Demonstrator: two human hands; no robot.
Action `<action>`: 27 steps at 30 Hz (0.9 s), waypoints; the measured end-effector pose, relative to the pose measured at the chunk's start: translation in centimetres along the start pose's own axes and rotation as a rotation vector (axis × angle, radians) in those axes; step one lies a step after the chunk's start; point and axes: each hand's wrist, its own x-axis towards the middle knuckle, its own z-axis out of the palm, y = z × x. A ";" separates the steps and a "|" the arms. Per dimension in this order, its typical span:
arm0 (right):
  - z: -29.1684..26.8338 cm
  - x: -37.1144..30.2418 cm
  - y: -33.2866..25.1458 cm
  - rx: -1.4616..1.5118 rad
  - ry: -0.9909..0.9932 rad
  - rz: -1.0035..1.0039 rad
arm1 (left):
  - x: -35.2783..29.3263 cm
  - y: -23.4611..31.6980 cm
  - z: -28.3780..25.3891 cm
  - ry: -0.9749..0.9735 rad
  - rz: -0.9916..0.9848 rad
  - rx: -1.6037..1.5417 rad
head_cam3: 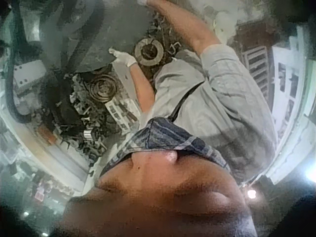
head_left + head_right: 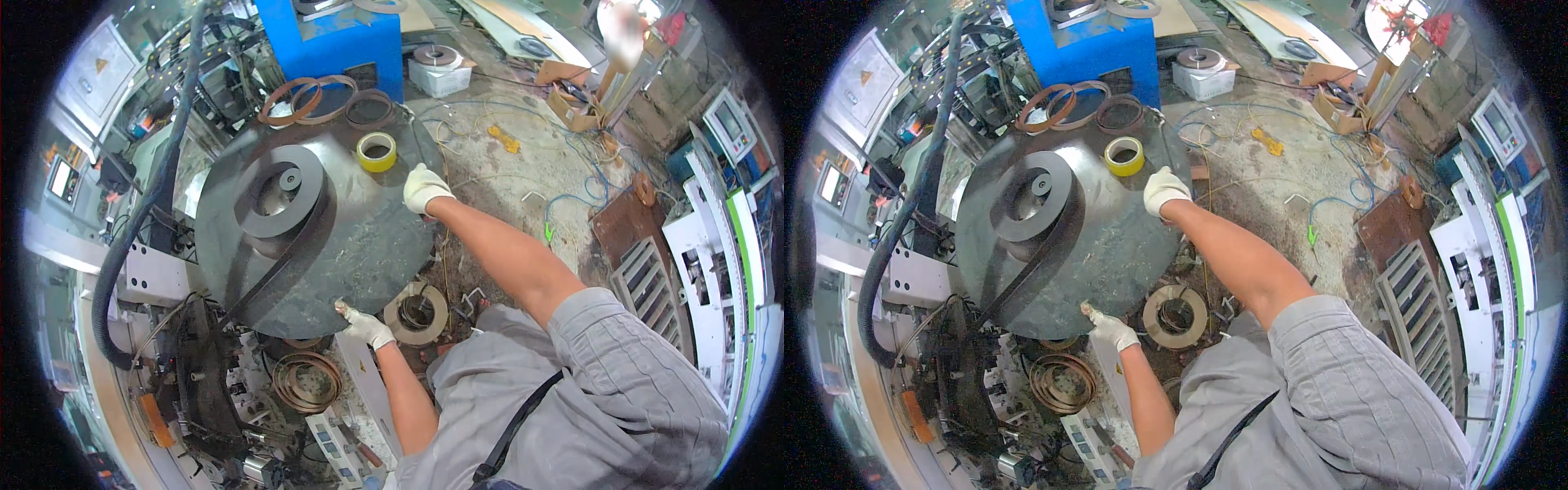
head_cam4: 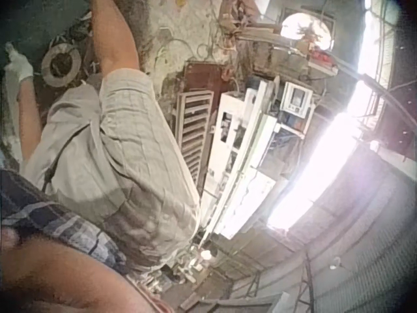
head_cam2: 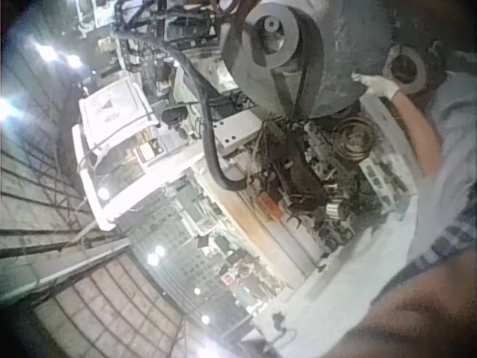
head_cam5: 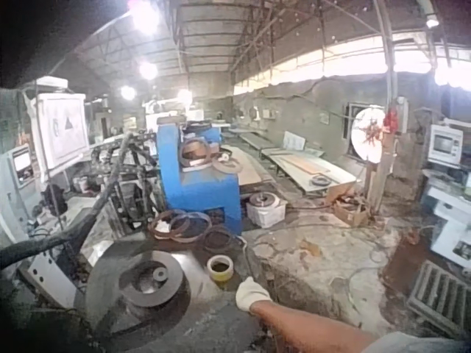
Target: Cleaning and adjusting an edge-banding machine using a chisel, mallet, and screwdriver.
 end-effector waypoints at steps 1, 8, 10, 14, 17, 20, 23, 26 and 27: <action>0.0 -0.8 -0.7 0.020 0.002 -0.028 | 1.0 -0.5 -0.4 0.040 -0.044 0.062; -2.9 -3.2 4.5 0.764 -0.102 0.059 | 1.4 -0.3 -1.4 -0.027 -0.008 -0.090; -3.1 -1.1 8.4 0.772 0.005 0.043 | -2.1 3.1 0.1 -0.109 -0.043 0.064; -0.9 1.6 5.7 0.790 -0.032 0.087 | 0.1 2.0 -1.9 -0.046 0.046 -0.154; -0.4 2.6 3.8 0.744 -0.022 0.091 | -0.3 2.4 -1.9 -0.070 -0.067 0.036; -0.4 2.9 1.7 0.709 -0.076 0.148 | -1.3 3.2 -1.0 -0.076 -0.019 -0.041; -0.3 2.1 0.4 0.756 -0.038 0.181 | -1.5 2.5 -0.4 -0.097 -0.089 -0.108; 0.6 3.6 1.4 0.713 -0.058 0.181 | 0.1 -0.1 -0.7 -0.172 0.185 0.388; 1.6 3.2 -0.3 0.689 -0.063 0.133 | 2.7 -2.1 -2.3 -0.181 0.199 0.330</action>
